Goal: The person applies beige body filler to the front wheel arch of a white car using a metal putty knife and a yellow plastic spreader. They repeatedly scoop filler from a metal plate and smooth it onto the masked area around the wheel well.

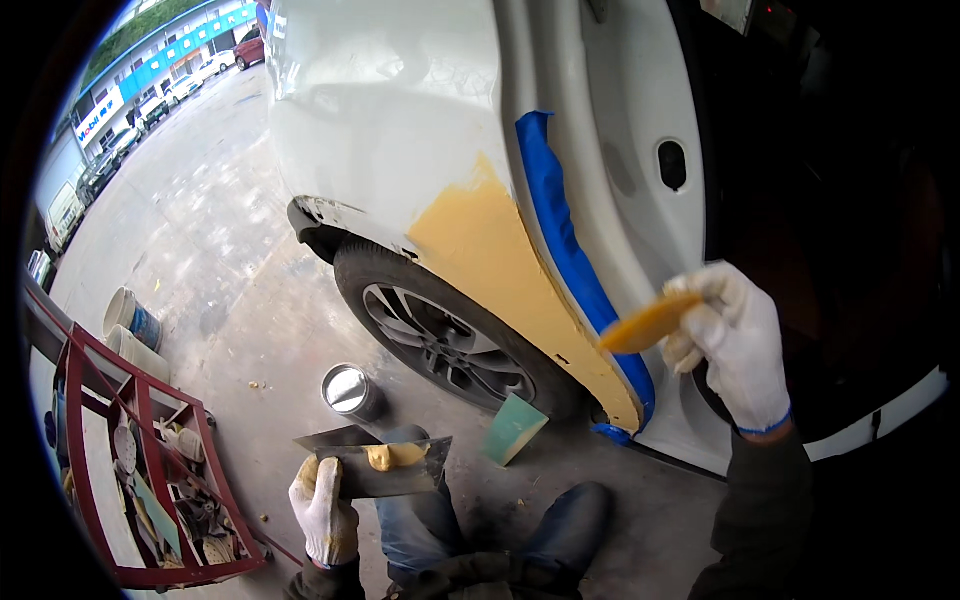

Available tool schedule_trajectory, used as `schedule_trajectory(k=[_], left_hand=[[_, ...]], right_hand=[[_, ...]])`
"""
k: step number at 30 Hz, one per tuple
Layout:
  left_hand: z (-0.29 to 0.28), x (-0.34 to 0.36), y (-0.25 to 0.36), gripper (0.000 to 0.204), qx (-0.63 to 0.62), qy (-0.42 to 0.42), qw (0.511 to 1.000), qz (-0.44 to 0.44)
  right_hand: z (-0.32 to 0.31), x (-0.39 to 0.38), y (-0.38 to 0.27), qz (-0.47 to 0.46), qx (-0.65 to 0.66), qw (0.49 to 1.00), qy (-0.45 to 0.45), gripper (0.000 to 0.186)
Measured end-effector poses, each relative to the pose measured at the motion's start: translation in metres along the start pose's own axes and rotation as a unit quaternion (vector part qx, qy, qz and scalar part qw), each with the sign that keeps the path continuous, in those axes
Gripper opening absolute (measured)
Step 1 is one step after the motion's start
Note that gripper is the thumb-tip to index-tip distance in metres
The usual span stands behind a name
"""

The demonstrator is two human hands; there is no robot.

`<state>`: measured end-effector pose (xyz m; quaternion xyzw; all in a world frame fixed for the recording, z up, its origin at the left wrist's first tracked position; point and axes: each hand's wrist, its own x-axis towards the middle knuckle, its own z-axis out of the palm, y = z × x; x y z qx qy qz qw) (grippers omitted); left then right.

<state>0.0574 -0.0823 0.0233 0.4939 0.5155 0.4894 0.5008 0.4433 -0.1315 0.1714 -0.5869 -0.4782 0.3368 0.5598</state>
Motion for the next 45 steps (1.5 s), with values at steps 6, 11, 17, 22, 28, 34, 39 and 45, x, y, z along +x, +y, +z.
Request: schedule_trajectory(k=[6, 11, 17, 22, 28, 34, 39, 45], left_hand=[[-0.002, -0.007, -0.008, 0.02, -0.091, 0.034, 0.995, -0.034], [-0.014, -0.008, -0.02, 0.031, -0.071, 0.024, 0.997, -0.023], [-0.013, -0.01, -0.015, 0.03, -0.058, 0.003, 0.998, -0.031], [-0.01, -0.012, -0.012, 0.029, 0.0, 0.02, 1.0, -0.009], [-0.014, -0.012, -0.017, 0.026, -0.073, 0.006, 0.996, -0.042], [-0.018, -0.014, -0.023, 0.022, -0.134, 0.03, 0.99, -0.039], [-0.019, -0.013, -0.027, 0.021, -0.137, 0.026, 0.989, -0.049], [-0.018, -0.014, -0.026, 0.021, -0.139, 0.014, 0.989, -0.056]], right_hand=[[0.016, 0.018, 0.011, 0.022, 0.107, 0.994, -0.006, 0.043], [0.008, 0.022, 0.013, 0.071, 0.139, 0.986, -0.056, 0.042], [-0.004, 0.026, 0.021, 0.054, 0.167, 0.978, -0.115, 0.038], [0.001, 0.025, 0.005, 0.043, 0.064, 0.992, -0.096, 0.031], [0.014, 0.043, 0.006, -0.037, -0.09, 0.994, -0.044, 0.039], [0.02, 0.048, 0.012, -0.009, -0.102, 0.994, -0.047, 0.034], [0.023, 0.048, 0.008, 0.021, -0.093, 0.994, -0.062, 0.031], [0.026, 0.047, 0.009, 0.008, -0.112, 0.993, -0.049, 0.031]])
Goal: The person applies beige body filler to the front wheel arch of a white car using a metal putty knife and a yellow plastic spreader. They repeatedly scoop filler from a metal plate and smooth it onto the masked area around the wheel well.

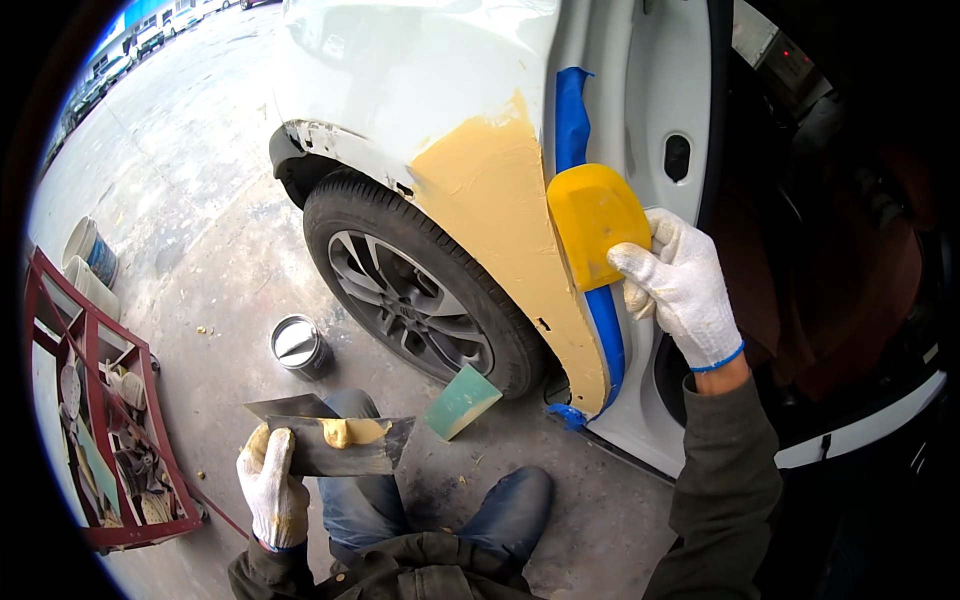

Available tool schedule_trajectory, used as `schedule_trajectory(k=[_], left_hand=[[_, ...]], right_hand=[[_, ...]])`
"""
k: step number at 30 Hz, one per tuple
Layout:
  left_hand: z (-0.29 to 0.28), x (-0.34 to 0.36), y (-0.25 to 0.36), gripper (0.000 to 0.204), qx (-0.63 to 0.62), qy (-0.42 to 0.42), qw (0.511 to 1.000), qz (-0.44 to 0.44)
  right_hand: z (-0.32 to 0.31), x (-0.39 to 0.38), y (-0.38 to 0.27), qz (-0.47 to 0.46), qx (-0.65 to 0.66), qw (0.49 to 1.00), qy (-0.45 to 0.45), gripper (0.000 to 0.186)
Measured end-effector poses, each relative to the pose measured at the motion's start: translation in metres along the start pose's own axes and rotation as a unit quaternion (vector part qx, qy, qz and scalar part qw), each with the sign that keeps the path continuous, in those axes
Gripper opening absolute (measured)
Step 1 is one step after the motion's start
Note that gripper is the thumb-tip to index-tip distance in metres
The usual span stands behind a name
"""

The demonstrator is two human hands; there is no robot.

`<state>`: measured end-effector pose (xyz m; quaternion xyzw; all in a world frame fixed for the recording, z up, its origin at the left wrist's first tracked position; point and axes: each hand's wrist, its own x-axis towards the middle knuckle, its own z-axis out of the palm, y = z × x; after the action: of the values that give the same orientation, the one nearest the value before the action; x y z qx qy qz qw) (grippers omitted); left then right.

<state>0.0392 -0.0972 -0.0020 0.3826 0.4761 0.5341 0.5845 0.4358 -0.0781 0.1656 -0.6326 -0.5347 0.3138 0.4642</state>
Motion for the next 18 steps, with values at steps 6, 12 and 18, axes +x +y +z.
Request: schedule_trajectory(k=[6, 12, 18], left_hand=[[0.005, -0.002, 0.006, 0.021, -0.001, 0.004, 1.0, -0.019], [-0.001, -0.002, 0.0, 0.022, 0.021, 0.011, 1.0, -0.012], [-0.005, -0.003, -0.002, 0.022, 0.024, 0.011, 1.0, -0.006]], right_hand=[[0.0, 0.001, 0.003, -0.001, -0.003, 1.0, 0.005, 0.032], [0.003, 0.001, 0.006, -0.016, -0.018, 1.0, 0.013, 0.032], [0.006, 0.0, 0.007, -0.036, -0.051, 0.997, 0.042, 0.033]])
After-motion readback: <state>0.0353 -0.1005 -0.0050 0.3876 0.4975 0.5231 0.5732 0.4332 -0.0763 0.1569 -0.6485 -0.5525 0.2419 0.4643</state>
